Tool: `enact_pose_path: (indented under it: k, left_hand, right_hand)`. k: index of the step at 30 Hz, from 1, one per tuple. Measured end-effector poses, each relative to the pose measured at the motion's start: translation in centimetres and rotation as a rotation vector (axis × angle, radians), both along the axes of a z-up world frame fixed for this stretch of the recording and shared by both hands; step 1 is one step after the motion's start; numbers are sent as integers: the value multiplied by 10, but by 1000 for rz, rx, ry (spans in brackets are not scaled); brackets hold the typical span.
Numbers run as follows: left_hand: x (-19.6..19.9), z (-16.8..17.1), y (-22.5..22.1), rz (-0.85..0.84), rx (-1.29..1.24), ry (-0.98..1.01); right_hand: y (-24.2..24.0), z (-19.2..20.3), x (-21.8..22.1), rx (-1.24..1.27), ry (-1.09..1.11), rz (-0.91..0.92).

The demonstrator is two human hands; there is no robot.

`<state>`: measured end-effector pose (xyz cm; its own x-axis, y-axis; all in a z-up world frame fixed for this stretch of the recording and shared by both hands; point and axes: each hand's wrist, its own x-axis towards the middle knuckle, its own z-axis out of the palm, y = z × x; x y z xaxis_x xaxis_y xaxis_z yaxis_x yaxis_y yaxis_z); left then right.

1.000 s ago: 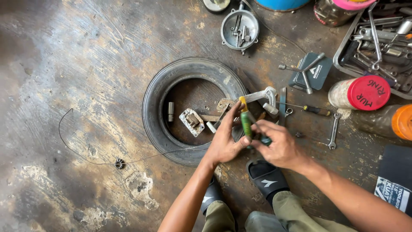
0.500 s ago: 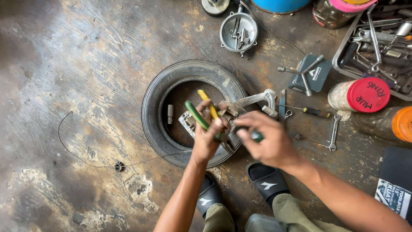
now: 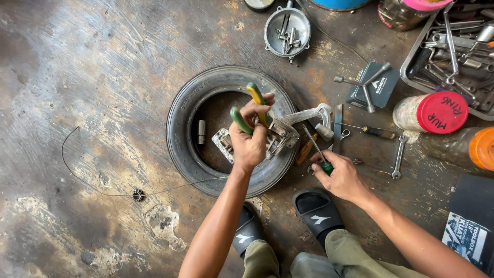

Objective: The recorder is repairing and assembling a motorcycle component (likely a throttle or brake assembly) using hand tools, using a tire on the floor as a workbench.

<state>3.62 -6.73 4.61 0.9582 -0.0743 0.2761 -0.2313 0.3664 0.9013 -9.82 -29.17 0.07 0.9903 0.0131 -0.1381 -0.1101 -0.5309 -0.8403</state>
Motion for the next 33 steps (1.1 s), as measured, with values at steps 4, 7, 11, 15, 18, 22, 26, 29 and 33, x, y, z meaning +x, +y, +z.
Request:
enact_pose_path:
  k: [4, 7, 11, 15, 18, 22, 26, 29, 33]
  left_hand:
    - [-6, -9, -7, -16, 3, -12]
    - [-2, -15, -11, -40, -13, -19]
    - [2, -17, -16, -70, 5, -27]
    - [1, -14, -19, -56, 31, -41]
    - [2, -11, -21, -50, 63, -51]
    - [7, -9, -23, -50, 72, -49]
    - [7, -10, -25, -58, 76, -51]
    - [7, -10, -27, -57, 91, -36]
    - [9, -5, -31, -51, 95, -26]
  right_hand:
    - [10, -4, 10, -61, -102, -30]
    - [23, -3, 23, -33, -142, -73]
    - [27, -8, 30, -20, -168, -56]
    - [26, -10, 32, -48, -195, -34]
    - [24, -7, 32, -52, -187, -24]
    - [24, -5, 36, -47, -182, -17]
    - [25, -7, 42, -28, -167, 2]
    - [25, -9, 42, -33, -174, 2]
    - [19, -9, 39, -75, -159, 30]
